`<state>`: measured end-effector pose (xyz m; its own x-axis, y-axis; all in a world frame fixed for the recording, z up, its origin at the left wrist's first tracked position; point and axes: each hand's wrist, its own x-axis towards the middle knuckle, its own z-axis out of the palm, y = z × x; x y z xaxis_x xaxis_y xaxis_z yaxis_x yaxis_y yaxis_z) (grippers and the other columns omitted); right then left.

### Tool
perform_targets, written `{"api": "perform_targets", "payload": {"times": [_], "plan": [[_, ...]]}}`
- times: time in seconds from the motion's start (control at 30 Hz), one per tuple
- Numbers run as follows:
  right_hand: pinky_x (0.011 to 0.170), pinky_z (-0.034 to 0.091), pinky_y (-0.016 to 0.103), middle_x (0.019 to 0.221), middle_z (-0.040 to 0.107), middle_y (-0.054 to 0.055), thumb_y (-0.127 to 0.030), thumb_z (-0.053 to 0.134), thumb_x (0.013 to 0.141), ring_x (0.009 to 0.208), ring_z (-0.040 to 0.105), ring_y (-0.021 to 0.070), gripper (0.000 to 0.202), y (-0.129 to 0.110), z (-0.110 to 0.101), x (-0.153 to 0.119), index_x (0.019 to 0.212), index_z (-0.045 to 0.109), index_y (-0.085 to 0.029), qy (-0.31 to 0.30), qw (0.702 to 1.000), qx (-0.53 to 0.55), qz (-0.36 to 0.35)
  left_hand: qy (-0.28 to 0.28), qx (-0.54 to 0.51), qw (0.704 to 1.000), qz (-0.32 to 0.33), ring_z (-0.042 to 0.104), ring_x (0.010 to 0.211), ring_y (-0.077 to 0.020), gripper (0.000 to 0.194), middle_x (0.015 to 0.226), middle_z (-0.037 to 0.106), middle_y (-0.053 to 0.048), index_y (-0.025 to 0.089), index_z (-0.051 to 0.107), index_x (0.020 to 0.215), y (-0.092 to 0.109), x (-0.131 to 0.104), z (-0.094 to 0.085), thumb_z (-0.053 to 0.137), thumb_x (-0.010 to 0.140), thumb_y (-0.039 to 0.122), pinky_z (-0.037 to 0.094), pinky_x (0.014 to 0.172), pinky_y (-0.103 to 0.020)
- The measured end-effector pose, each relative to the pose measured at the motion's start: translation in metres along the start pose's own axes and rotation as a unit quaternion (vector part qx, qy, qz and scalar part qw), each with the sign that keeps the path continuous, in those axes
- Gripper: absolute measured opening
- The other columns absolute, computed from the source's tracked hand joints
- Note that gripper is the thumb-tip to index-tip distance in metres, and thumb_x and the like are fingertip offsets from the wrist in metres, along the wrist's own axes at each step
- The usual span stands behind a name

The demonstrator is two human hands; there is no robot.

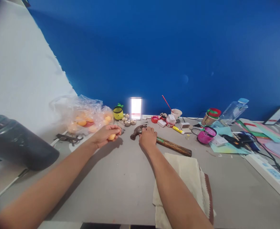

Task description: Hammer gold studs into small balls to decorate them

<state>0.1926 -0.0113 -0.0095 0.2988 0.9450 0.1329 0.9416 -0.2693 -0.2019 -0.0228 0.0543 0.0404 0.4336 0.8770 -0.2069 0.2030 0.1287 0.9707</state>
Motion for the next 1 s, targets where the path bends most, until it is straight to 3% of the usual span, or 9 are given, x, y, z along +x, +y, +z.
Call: {"api": "perform_targets", "payload": {"times": [0.1,0.2,0.33,0.43,0.57,0.7,0.77,0.87,1.0], "plan": [[0.102,0.044,0.043,0.132,0.066,0.015,-0.032,0.059,0.099,0.126,0.055,0.0311,0.032,-0.002,-0.003,-0.002,0.128,0.069,-0.021,0.063,0.995,0.072,-0.023,0.005,-0.108,0.993,-0.047,0.058,0.057,-0.0103,0.026,0.078,0.069,-0.004,0.015,0.068,0.084,-0.013,-0.015,0.019,0.085,0.068,0.026,0.044,0.053,-0.023],[0.1,0.047,0.036,0.118,0.073,0.01,-0.029,0.058,0.099,0.116,0.063,0.0251,0.023,-0.007,-0.001,-0.004,0.114,0.075,-0.022,0.11,0.961,0.231,-0.104,0.019,-0.138,0.989,-0.042,0.056,0.056,-0.012,0.031,0.075,0.07,-0.005,0.014,0.07,0.086,-0.022,-0.019,0.034,0.087,0.062,0.023,0.044,0.051,-0.025],[0.08,0.051,0.03,0.09,0.077,0.004,-0.026,0.065,0.092,0.085,0.069,0.0196,0.014,-0.017,0.007,-0.01,0.091,0.079,-0.021,0.027,0.886,0.423,-0.187,0.039,-0.109,0.993,0.013,0.053,0.053,-0.0112,0.034,0.07,0.07,-0.003,0.016,0.067,0.087,-0.028,-0.018,0.038,0.086,0.06,0.024,0.038,0.048,-0.023],[0.078,0.049,0.03,0.086,0.078,0.001,-0.023,0.068,0.087,0.081,0.068,0.0187,0.012,-0.023,0.007,-0.014,0.086,0.08,-0.022,-0.01,0.861,0.469,-0.196,0.066,-0.042,0.995,0.069,0.055,0.056,-0.0113,0.031,0.066,0.069,0.001,0.019,0.065,0.089,-0.03,-0.019,0.036,0.082,0.063,0.024,0.038,0.052,-0.021],[0.075,0.048,0.029,0.081,0.076,0.001,-0.024,0.069,0.084,0.079,0.067,0.0177,0.01,-0.024,0.0,-0.017,0.08,0.078,-0.021,-0.041,0.849,0.499,-0.168,0.065,-0.029,0.994,0.079,0.056,0.054,-0.0113,0.024,0.066,0.068,0.001,0.018,0.067,0.086,-0.034,-0.02,0.037,0.08,0.068,0.026,0.042,0.053,-0.022],[0.068,0.046,0.028,0.072,0.071,-0.001,-0.029,0.068,0.082,0.07,0.061,0.0149,0.013,-0.02,-0.002,-0.013,0.075,0.073,-0.02,-0.042,0.836,0.534,-0.12,-0.005,-0.213,0.977,0.016,0.057,0.054,-0.0122,0.026,0.075,0.069,-0.004,0.016,0.067,0.087,-0.04,-0.016,0.036,0.076,0.077,0.037,0.044,0.049,-0.024],[0.064,0.046,0.027,0.07,0.07,0.0,-0.035,0.071,0.079,0.066,0.059,0.0143,0.015,-0.017,-0.001,-0.01,0.075,0.071,-0.02,-0.052,0.809,0.58,-0.08,-0.051,-0.311,0.949,-0.006,0.065,0.068,-0.0148,0.023,0.084,0.071,-0.006,0.014,0.069,0.091,-0.041,-0.015,0.036,0.076,0.075,0.028,0.052,0.059,-0.026],[0.059,0.047,0.026,0.073,0.072,0.002,-0.043,0.081,0.071,0.066,0.061,0.0149,0.026,-0.01,0.0,-0.006,0.078,0.071,-0.02,-0.073,0.749,0.659,-0.01,-0.097,-0.347,0.933,-0.008,0.071,0.089,-0.018,0.031,0.09,0.073,-0.007,0.014,0.07,0.098,-0.041,-0.017,0.036,0.076,0.068,0.009,0.059,0.082,-0.03],[0.056,0.047,0.024,0.079,0.074,0.003,-0.044,0.092,0.059,0.068,0.062,0.0137,0.04,-0.002,-0.001,-0.002,0.086,0.075,-0.02,-0.072,0.692,0.717,0.05,-0.127,-0.305,0.944,-0.001,0.074,0.088,-0.0217,0.031,0.101,0.074,-0.009,0.016,0.067,0.109,-0.04,-0.021,0.038,0.081,0.082,0.021,0.062,0.076,-0.036]]}}
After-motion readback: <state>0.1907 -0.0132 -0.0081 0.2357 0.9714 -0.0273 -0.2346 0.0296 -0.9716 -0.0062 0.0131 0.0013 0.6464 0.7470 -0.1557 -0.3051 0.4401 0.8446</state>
